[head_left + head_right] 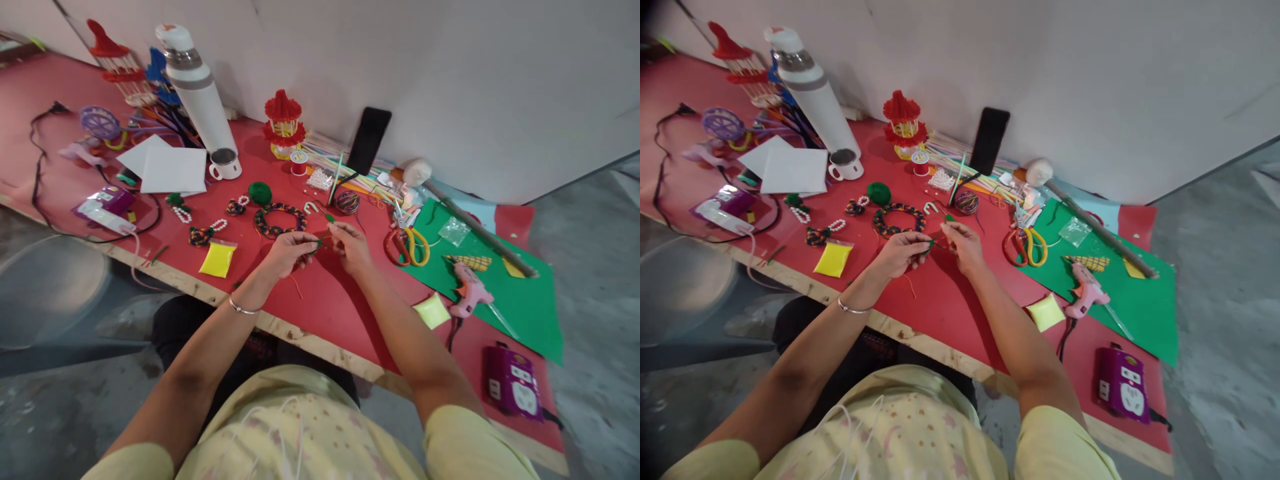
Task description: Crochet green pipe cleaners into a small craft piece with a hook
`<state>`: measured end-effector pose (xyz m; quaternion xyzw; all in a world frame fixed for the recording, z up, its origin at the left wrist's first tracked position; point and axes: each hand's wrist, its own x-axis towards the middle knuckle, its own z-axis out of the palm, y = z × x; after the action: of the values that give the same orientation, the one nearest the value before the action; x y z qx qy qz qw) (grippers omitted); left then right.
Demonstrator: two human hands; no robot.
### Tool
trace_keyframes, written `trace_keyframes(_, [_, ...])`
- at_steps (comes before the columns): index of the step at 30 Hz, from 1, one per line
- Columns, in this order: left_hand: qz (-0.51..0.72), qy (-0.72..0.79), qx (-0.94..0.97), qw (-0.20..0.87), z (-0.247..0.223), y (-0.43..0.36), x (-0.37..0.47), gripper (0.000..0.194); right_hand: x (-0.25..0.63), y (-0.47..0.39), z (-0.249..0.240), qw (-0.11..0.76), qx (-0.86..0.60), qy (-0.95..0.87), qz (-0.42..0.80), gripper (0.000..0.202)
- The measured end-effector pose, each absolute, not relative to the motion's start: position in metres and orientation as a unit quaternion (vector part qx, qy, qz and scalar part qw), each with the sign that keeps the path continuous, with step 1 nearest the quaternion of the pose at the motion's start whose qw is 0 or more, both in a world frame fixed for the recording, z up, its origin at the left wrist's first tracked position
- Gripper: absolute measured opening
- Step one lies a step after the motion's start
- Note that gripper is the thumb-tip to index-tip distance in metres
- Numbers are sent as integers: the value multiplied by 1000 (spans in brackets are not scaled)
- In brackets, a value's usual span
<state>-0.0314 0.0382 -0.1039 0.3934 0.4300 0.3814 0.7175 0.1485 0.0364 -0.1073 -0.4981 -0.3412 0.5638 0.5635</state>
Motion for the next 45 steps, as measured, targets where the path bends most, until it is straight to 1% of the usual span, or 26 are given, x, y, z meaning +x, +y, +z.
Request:
trace_keyframes(2, [380, 426, 379, 729, -102, 38, -32, 39, 152, 35, -105, 572, -464, -305, 604, 35])
trace_keyframes(5, [375, 422, 367, 739, -100, 39, -33, 38, 154, 33, -104, 555, -420, -277, 663, 40])
trace_keyframes(7, [371, 424, 359, 744, -99, 39, -34, 36, 153, 33, -105, 549, -412, -266, 677, 44])
trace_keyframes(11, [360, 430, 337, 756, -97, 40, -36, 30, 150, 34, -109, 565, -420, -291, 648, 46])
trace_keyframes(16, [350, 430, 308, 773, -96, 44, -38, 23, 148, 32, -112, 546, -425, -342, 635, 47])
trace_keyframes(22, [346, 423, 294, 784, -92, 45, -40, 26, 151, 31, -112, 552, -399, -341, 648, 46])
trace_keyframes(27, [345, 428, 293, 782, -93, 45, -41, 22, 154, 31, -110, 539, -416, -359, 639, 46])
trace_keyframes(35, [337, 428, 305, 782, -96, 46, -42, 16, 156, 29, -114, 477, -434, -493, 584, 36])
trace_keyframes(39, [335, 432, 309, 778, -97, 47, -42, 13, 158, 28, -113, 474, -408, -531, 572, 32])
trace_keyframes(45, [338, 436, 308, 775, -98, 47, -41, 12, 157, 25, -109, 491, -382, -524, 582, 29])
